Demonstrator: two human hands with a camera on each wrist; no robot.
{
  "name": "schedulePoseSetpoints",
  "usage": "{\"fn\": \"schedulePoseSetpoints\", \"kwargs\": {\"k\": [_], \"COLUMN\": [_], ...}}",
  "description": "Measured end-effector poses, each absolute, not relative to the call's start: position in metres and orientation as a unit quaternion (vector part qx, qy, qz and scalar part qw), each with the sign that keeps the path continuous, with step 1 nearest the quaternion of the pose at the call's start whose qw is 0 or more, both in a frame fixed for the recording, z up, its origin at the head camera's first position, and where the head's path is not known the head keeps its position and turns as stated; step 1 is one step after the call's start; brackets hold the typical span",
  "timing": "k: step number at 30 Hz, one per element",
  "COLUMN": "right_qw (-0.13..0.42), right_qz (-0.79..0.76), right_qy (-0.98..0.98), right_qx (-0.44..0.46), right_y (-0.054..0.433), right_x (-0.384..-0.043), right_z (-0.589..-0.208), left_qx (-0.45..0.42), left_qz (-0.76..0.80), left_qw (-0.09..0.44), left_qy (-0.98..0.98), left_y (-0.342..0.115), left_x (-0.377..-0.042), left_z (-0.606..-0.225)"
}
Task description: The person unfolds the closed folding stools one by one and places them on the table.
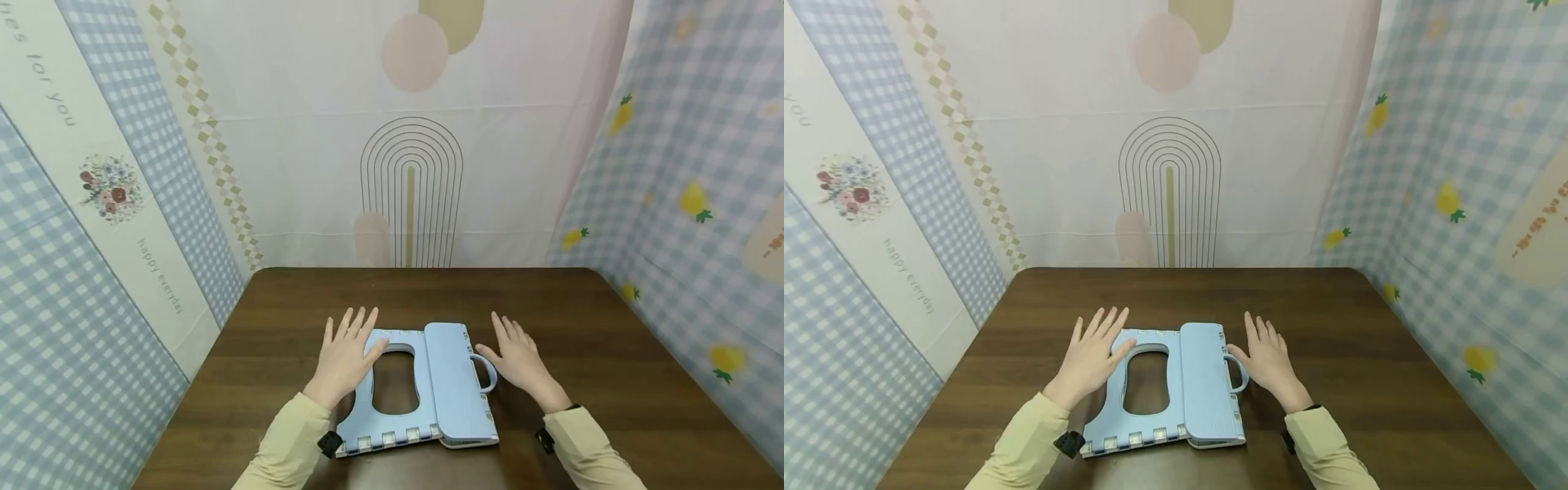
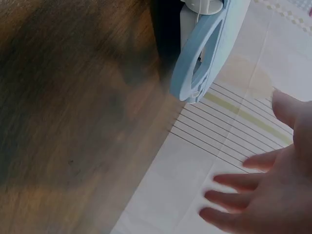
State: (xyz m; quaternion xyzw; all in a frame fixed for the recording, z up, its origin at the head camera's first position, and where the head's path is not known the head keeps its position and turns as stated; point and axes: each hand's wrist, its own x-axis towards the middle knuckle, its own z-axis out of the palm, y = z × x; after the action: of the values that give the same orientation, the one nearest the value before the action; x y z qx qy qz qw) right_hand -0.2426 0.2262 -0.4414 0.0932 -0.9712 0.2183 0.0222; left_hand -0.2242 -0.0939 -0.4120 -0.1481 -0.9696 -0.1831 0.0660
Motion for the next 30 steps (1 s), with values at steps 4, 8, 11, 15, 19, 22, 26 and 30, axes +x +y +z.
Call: {"fn": "schedulePoseSetpoints", "kwargs": {"k": [4,8,11,15,19,22,26,30], "right_qw": [-0.031,-0.079,-0.093,-0.116,-0.127,-0.119,-0.109,-0.104], "right_qz": [0.234,0.254,0.264,0.283,0.303,0.309,0.312,0.322], "right_qy": [-0.967,-0.959,-0.956,-0.948,-0.939,-0.937,-0.937,-0.936], "right_qx": [0.099,0.094,0.089,0.089,0.098,0.11,0.114,0.097], "right_y": [0.226,0.23,0.233,0.232,0.23,0.23,0.231,0.234], "right_x": [-0.247,-0.256,-0.264,-0.271,-0.271,-0.27,-0.269,-0.265], "right_z": [-0.444,-0.448,-0.454,-0.461,-0.464,-0.462,-0.463,-0.465], "left_qx": [-0.19,-0.239,-0.253,-0.235,-0.227,-0.24,-0.242,-0.234], "left_qz": [-0.177,-0.166,-0.16,-0.136,-0.103,-0.086,-0.076,-0.064], "left_qw": [0.03,-0.025,-0.072,-0.106,-0.08,-0.045,-0.028,-0.024], "left_qy": [-0.965,-0.956,-0.952,-0.957,-0.965,-0.966,-0.967,-0.97], "left_y": [-0.086,-0.071,-0.061,-0.051,-0.045,-0.04,-0.035,-0.032], "left_x": [-0.212,-0.197,-0.187,-0.176,-0.171,-0.169,-0.168,-0.168], "left_z": [-0.411,-0.417,-0.422,-0.428,-0.436,-0.445,-0.454,-0.459]}}
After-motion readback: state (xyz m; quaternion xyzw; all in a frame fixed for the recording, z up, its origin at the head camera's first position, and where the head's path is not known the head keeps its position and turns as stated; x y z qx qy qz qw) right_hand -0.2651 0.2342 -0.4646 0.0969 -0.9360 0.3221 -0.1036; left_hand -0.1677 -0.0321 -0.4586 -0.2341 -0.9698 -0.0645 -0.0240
